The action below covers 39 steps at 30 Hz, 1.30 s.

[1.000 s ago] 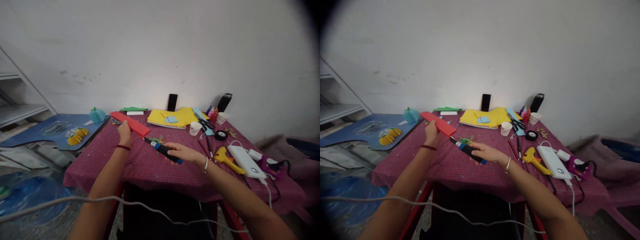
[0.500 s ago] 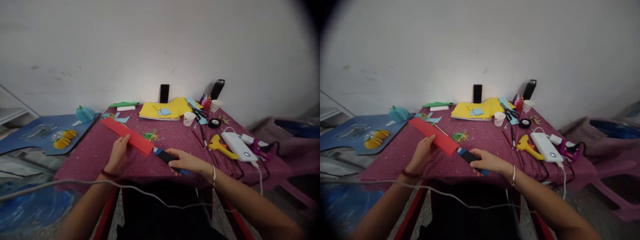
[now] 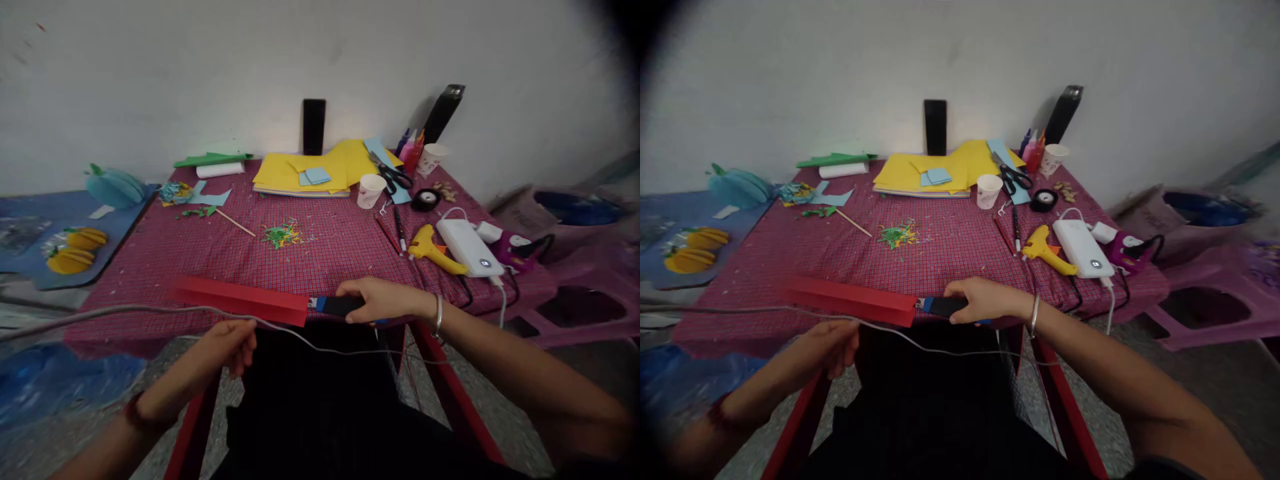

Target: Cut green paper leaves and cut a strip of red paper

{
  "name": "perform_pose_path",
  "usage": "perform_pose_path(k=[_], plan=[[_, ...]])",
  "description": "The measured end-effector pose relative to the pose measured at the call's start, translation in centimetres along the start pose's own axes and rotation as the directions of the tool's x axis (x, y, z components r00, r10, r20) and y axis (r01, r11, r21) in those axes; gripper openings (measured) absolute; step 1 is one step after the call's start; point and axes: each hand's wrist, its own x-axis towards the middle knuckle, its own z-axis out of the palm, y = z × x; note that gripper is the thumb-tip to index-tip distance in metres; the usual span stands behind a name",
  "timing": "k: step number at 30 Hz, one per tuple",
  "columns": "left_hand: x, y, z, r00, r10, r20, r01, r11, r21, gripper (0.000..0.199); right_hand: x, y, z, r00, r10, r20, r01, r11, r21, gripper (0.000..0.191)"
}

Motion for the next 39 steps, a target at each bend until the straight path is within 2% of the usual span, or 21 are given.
perform_pose_path(k=[1, 2, 3, 4, 5, 6, 7, 9, 12, 15, 18, 20, 22, 26, 29, 33, 39], plan=[[-0.5, 0.0, 0.3, 0.986, 0.161, -0.041, -0.150, 0.970, 0.189, 0.040, 0.0, -0.1, -0.2, 1.000, -0.011, -0.002, 0.011, 0.999, -0.049, 0.024], [-1.0, 0.2, 0.7, 0.927, 0.367, -0.082, -0.311, 0.871, 0.381, 0.034, 0.0, -0.2, -0.3, 1.000, -0.023, -0.009, 0.022, 0.995, -0.101, 0.025], [-1.2, 0.4, 1.1, 0.816, 0.571, -0.089, -0.435, 0.708, 0.557, 0.027, -0.1, -0.4, -0.3, 0.999, -0.033, -0.020, 0.030, 0.988, -0.150, 0.026], [-1.2, 0.8, 1.5, 0.679, 0.732, -0.058, -0.500, 0.519, 0.693, 0.019, -0.2, -0.6, -0.4, 0.999, -0.041, -0.031, 0.035, 0.981, -0.189, 0.027], [-1.1, 1.2, 1.9, 0.551, 0.835, 0.000, -0.521, 0.344, 0.781, 0.015, -0.3, -0.8, -0.3, 0.998, -0.046, -0.040, 0.036, 0.975, -0.218, 0.028], [-0.8, 1.7, 2.3, 0.455, 0.888, 0.065, -0.519, 0.205, 0.830, 0.014, -0.4, -0.9, -0.3, 0.998, -0.044, -0.051, 0.030, 0.970, -0.242, 0.029], [-0.3, 2.2, 2.5, 0.396, 0.910, 0.126, -0.511, 0.104, 0.853, 0.015, -0.6, -1.0, -0.2, 0.997, -0.039, -0.064, 0.021, 0.964, -0.265, 0.030], [0.7, 3.1, 2.6, 0.348, 0.914, 0.210, -0.513, -0.002, 0.859, 0.023, -0.7, -1.2, 0.1, 0.995, -0.032, -0.099, -0.001, 0.948, -0.317, 0.032], [2.1, 3.8, 2.2, 0.341, 0.913, 0.223, -0.513, -0.018, 0.858, 0.040, -0.8, -1.3, 0.4, 0.987, -0.055, -0.149, -0.006, 0.925, -0.381, 0.038], [3.4, 3.9, 1.5, 0.379, 0.907, 0.185, -0.499, 0.031, 0.866, 0.050, -0.7, -1.4, 0.4, 0.976, -0.111, -0.190, 0.022, 0.908, -0.419, 0.035], [4.4, 3.9, 1.2, 0.463, 0.847, 0.262, -0.542, 0.037, 0.839, 0.036, -0.4, -1.4, 0.2, 0.961, -0.168, -0.220, 0.046, 0.881, -0.471, 0.032], [5.0, 3.9, 1.2, 0.492, 0.812, 0.315, -0.547, 0.006, 0.837, 0.021, 0.0, -1.3, 0.1, 0.952, -0.200, -0.231, 0.058, 0.861, -0.506, 0.032], [5.5, 3.7, 1.2, 0.469, 0.828, 0.309, -0.498, -0.041, 0.866, 0.017, 0.4, -1.1, -0.1, 0.942, -0.221, -0.251, 0.051, 0.836, -0.546, 0.033], [5.9, 1.7, 1.7, 0.351, 0.884, 0.307, -0.409, -0.150, 0.900, 0.019, 1.0, 0.0, 0.0, 0.923, -0.240, -0.300, 0.005, 0.789, -0.615, 0.035], [5.7, -0.2, 2.0, 0.333, 0.879, 0.342, -0.438, -0.177, 0.881, 0.026, 1.2, 1.1, 0.4, 0.908, -0.273, -0.317, 0.002, 0.762, -0.648, 0.043], [5.5, -1.1, 2.2, 0.373, 0.878, 0.299, -0.503, -0.079, 0.860, 0.024, 1.3, 2.1, 0.9, 0.897, -0.311, -0.314, 0.014, 0.730, -0.684, 0.046], [5.7, -0.2, 2.4, 0.453, 0.873, 0.180, -0.556, 0.119, 0.822, 0.022, 0.8, 2.1, 1.6, 0.890, -0.317, -0.327, 0.025, 0.752, -0.659, 0.045]])
